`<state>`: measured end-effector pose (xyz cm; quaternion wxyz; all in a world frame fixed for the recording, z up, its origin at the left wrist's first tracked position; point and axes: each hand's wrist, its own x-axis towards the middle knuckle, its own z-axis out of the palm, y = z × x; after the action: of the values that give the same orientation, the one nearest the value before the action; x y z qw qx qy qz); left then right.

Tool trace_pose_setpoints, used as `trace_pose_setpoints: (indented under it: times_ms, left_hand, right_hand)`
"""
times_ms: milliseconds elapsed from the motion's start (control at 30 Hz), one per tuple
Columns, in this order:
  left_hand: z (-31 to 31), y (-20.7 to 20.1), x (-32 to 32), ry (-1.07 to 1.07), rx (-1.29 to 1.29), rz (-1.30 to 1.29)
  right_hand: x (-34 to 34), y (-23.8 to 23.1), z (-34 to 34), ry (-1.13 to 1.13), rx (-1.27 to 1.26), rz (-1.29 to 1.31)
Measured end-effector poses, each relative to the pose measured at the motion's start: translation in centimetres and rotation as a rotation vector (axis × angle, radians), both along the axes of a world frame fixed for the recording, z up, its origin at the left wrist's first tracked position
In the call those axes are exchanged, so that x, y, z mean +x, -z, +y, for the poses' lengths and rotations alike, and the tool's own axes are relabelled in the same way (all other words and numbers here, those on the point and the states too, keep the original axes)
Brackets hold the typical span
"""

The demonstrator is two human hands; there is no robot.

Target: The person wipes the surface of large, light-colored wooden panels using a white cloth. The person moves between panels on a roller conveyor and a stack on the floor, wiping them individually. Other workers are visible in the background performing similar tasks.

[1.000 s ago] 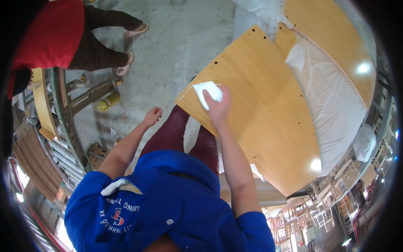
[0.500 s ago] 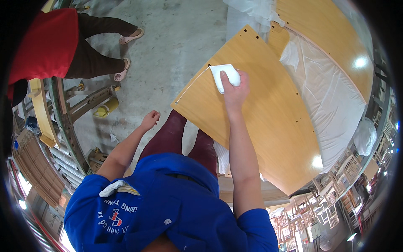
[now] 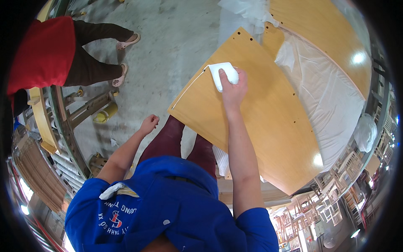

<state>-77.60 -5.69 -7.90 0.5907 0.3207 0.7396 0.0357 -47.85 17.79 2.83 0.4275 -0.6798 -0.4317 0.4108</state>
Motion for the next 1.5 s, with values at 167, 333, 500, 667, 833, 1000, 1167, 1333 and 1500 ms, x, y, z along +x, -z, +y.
trace_pose_setpoints:
  times_ms: [167,333,500,667,833,1000,1167,1333,1500]
  left_hand:
    - [0.5,-0.3,0.0,-0.006,0.001,-0.022]
    - [0.6,-0.3,-0.2,-0.022,-0.020,-0.043]
    - [0.7,-0.1,-0.4,-0.031,0.002,-0.042]
    - [0.7,-0.2,-0.3,-0.037,-0.008,-0.034]
    - [0.8,-0.4,-0.4,-0.047,-0.020,-0.032]
    - [1.1,-0.5,-0.4,-0.043,-0.033,-0.035]
    - [1.3,-0.7,-0.5,-0.052,-0.045,-0.046]
    - [1.8,-0.7,-0.6,-0.053,-0.050,-0.050]
    - [1.9,-0.9,-0.6,-0.048,-0.060,-0.062]
  right_hand:
    - [1.2,-0.1,3.0,0.081,0.028,0.014]
    - [2.3,-0.7,6.6,0.136,0.076,-0.070]
    - [3.4,-0.2,9.6,0.159,0.151,-0.093]
    - [3.7,0.3,10.9,0.162,0.147,-0.135]
    - [4.1,0.8,11.1,0.156,0.152,-0.201]
    - [4.2,1.1,11.4,0.155,0.180,-0.211]
    - [3.8,0.7,11.8,0.209,0.157,-0.174]
    - [4.8,1.1,11.8,0.244,0.249,-0.243]
    - [6.0,1.4,10.2,0.287,0.256,-0.178]
